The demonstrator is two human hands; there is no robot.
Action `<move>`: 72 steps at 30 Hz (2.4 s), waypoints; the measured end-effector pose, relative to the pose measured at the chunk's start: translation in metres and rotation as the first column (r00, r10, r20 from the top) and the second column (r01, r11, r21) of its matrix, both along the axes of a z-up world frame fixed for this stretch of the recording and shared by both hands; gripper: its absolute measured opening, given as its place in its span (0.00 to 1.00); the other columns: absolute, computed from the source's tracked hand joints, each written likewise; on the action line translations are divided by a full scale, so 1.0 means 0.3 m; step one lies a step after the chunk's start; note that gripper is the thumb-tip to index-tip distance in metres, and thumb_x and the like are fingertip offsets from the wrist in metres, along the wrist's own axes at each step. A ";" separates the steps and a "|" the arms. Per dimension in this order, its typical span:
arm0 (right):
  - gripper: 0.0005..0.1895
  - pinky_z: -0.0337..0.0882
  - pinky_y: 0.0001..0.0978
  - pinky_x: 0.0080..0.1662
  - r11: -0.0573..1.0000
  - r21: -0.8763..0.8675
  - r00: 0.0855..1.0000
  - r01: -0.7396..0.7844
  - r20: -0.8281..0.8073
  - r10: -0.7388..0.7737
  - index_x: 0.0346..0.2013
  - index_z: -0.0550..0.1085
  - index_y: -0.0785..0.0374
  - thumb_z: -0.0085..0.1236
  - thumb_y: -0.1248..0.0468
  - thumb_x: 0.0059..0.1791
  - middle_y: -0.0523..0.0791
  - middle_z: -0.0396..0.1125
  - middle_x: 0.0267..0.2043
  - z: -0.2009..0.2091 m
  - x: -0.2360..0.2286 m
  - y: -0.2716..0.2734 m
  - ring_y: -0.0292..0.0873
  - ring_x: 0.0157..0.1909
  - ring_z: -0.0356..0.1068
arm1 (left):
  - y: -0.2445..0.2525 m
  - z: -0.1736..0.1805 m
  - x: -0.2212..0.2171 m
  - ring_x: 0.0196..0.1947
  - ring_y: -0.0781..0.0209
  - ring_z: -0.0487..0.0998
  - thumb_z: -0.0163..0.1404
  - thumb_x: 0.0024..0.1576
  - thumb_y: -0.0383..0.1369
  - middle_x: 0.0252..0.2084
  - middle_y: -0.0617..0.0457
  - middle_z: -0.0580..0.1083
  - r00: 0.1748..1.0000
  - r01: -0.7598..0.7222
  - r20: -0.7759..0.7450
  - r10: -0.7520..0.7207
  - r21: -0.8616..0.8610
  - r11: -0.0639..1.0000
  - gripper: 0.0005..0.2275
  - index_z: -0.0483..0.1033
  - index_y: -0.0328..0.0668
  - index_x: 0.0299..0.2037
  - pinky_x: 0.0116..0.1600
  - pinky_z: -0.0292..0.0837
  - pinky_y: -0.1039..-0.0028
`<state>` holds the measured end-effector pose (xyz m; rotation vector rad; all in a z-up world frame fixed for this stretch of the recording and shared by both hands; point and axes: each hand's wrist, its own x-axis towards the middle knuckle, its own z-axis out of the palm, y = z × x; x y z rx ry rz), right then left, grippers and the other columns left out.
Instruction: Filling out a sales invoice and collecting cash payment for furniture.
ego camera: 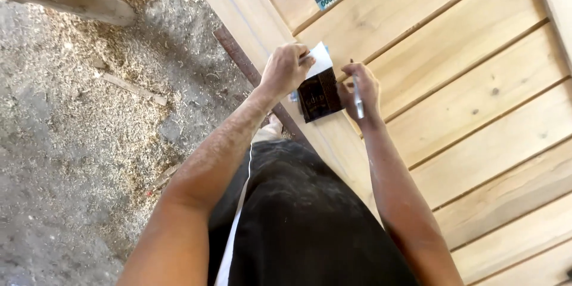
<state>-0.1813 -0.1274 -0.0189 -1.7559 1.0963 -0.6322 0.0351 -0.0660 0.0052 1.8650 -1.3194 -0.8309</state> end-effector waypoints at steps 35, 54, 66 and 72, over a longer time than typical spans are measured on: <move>0.23 0.73 0.42 0.52 0.780 -0.350 0.853 -0.519 -0.151 0.499 0.48 0.76 0.59 0.72 0.66 0.40 0.44 0.73 0.55 -0.130 0.172 -0.214 0.54 0.49 0.70 | 0.146 -0.238 0.058 0.15 0.57 0.74 0.46 0.67 0.38 0.19 0.46 0.74 0.890 -0.456 0.008 0.457 0.050 0.888 0.14 0.74 0.36 0.32 0.21 0.67 0.64; 0.21 0.73 0.42 0.54 0.752 -0.383 0.839 -0.537 -0.155 0.521 0.47 0.77 0.61 0.72 0.66 0.40 0.46 0.72 0.54 -0.100 0.172 -0.219 0.53 0.52 0.70 | 0.162 -0.243 0.038 0.16 0.55 0.74 0.52 0.65 0.33 0.19 0.44 0.72 0.861 -0.506 0.021 0.509 -0.073 0.859 0.14 0.71 0.34 0.27 0.25 0.66 0.62; 0.22 0.71 0.44 0.53 0.749 -0.339 0.821 -0.569 -0.182 0.541 0.47 0.76 0.61 0.71 0.67 0.40 0.47 0.72 0.53 -0.054 0.193 -0.198 0.53 0.50 0.70 | 0.221 -0.291 0.038 0.19 0.64 0.75 0.51 0.66 0.34 0.23 0.51 0.75 0.874 -0.471 0.045 0.483 -0.157 0.868 0.11 0.74 0.38 0.31 0.23 0.71 0.71; 0.12 0.73 0.35 0.40 0.995 -0.025 0.979 -0.099 -0.179 0.093 0.46 0.76 0.62 0.57 0.74 0.49 0.47 0.70 0.45 -0.141 0.126 -0.129 0.45 0.38 0.73 | 0.221 -0.134 -0.032 0.20 0.56 0.76 0.57 0.60 0.41 0.25 0.49 0.76 0.959 -0.231 0.173 0.226 0.008 0.973 0.15 0.74 0.38 0.28 0.23 0.74 0.67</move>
